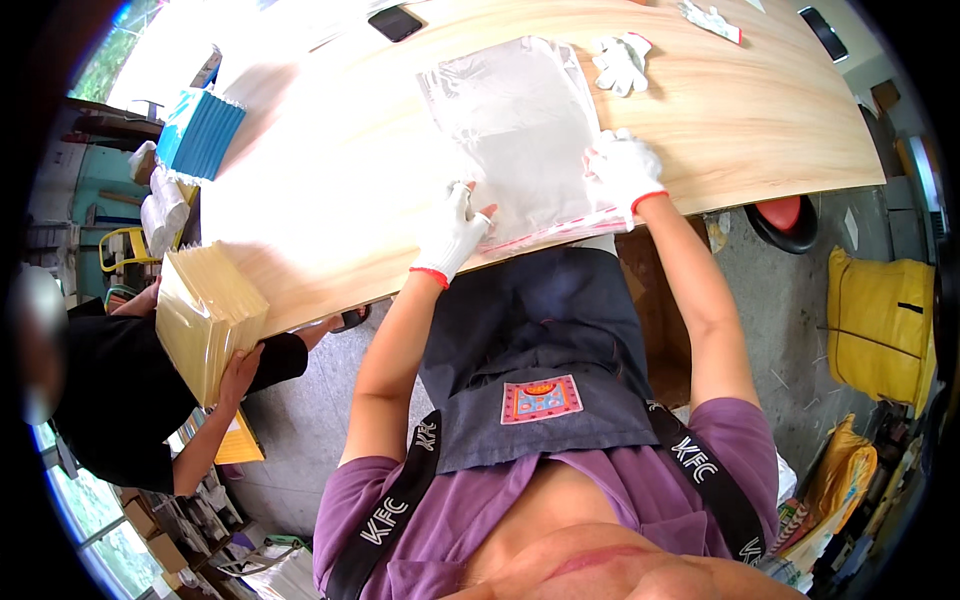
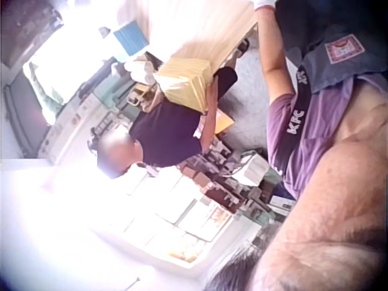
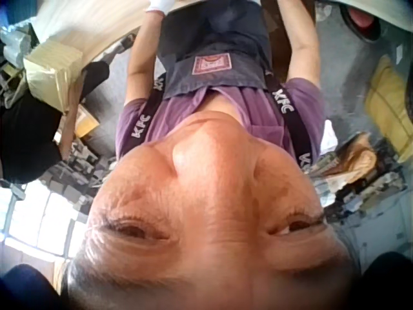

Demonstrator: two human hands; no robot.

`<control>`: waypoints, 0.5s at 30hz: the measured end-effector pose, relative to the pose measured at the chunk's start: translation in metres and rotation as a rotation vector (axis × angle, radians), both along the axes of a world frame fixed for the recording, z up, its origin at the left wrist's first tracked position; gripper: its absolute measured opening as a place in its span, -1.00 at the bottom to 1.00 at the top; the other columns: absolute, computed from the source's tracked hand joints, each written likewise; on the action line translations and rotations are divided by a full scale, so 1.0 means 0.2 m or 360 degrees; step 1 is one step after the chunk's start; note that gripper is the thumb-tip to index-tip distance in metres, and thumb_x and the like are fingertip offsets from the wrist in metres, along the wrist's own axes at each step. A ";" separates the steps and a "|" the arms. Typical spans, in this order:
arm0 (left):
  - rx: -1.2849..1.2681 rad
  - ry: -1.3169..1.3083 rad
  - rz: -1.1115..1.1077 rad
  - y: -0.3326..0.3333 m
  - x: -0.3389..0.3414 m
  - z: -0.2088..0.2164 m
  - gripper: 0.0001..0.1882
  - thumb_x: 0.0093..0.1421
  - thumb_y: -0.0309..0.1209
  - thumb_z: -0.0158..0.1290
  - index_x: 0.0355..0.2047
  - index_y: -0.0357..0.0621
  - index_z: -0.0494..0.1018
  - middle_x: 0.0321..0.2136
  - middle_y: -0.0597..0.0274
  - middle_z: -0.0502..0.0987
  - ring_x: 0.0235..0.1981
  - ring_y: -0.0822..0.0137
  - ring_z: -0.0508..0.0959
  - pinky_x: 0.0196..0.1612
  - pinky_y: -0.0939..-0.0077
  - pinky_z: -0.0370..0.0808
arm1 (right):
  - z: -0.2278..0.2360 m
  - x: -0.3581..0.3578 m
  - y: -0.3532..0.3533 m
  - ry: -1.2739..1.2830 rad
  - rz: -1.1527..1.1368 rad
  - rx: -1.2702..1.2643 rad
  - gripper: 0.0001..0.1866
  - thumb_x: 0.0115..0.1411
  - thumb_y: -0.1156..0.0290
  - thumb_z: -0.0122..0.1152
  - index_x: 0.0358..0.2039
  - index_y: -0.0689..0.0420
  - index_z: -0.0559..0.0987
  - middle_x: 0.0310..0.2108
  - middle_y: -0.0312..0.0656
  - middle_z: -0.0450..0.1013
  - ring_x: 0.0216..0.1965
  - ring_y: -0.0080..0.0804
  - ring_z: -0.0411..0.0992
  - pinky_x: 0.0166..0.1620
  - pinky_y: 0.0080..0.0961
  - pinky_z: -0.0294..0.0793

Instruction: The person places yellow and blue notebooks into clear plastic bags at a table. They handle the items one at a time, inserting them into the bags and stacking the packaged items on the table.

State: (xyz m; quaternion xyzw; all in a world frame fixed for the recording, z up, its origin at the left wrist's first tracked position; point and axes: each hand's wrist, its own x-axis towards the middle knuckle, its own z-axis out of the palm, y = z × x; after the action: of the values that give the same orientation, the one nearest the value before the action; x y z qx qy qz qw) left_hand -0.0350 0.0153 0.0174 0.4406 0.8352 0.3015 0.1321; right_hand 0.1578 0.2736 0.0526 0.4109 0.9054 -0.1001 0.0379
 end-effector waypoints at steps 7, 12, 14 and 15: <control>-0.0007 0.0505 0.0217 0.13 -0.34 -0.08 -0.22 0.12 -0.02 0.21 0.23 -0.25 0.32 0.17 0.08 0.37 0.17 0.07 0.37 0.18 0.24 0.36 | -0.06 -0.29 0.42 0.0280 -0.0180 0.0071 -0.55 0.26 -0.04 0.02 -0.08 0.07 0.53 -0.08 0.00 0.50 0.01 -0.04 0.47 0.03 -0.11 0.44; -0.0327 0.0398 -0.0074 0.24 -0.33 0.07 -0.33 0.07 -0.01 0.24 0.09 -0.17 0.45 0.25 0.17 0.33 0.18 0.11 0.37 0.20 0.31 0.36 | -0.18 -0.43 0.54 0.0241 0.0124 0.0100 -0.55 0.24 -0.04 0.03 -0.02 -0.02 0.53 0.02 0.00 0.48 -0.02 -0.04 0.49 0.03 -0.14 0.47; -0.0101 0.0587 0.0035 0.15 -0.33 -0.02 -0.41 0.07 -0.06 0.25 0.04 -0.12 0.48 0.21 0.20 0.38 0.17 0.12 0.38 0.18 0.34 0.36 | -0.12 -0.47 0.46 0.0284 0.0105 0.0011 -0.55 0.23 -0.04 0.03 -0.05 0.00 0.55 -0.03 0.01 0.51 -0.05 -0.06 0.51 0.01 -0.15 0.47; 0.0007 0.0679 0.0085 0.10 -0.33 -0.08 -0.45 0.07 -0.09 0.26 0.01 -0.09 0.49 0.19 0.21 0.40 0.17 0.12 0.38 0.17 0.35 0.37 | -0.05 -0.47 0.44 0.0281 0.0026 -0.0100 -0.54 0.23 -0.05 0.04 -0.07 0.03 0.55 -0.07 0.01 0.53 -0.07 -0.06 0.52 0.00 -0.16 0.48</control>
State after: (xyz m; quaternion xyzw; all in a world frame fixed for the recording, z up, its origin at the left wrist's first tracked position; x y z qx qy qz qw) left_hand -0.1012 0.0363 0.0021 0.4723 0.8550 0.2065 -0.0566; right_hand 0.0630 0.3610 0.0426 0.3916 0.9050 -0.1640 -0.0285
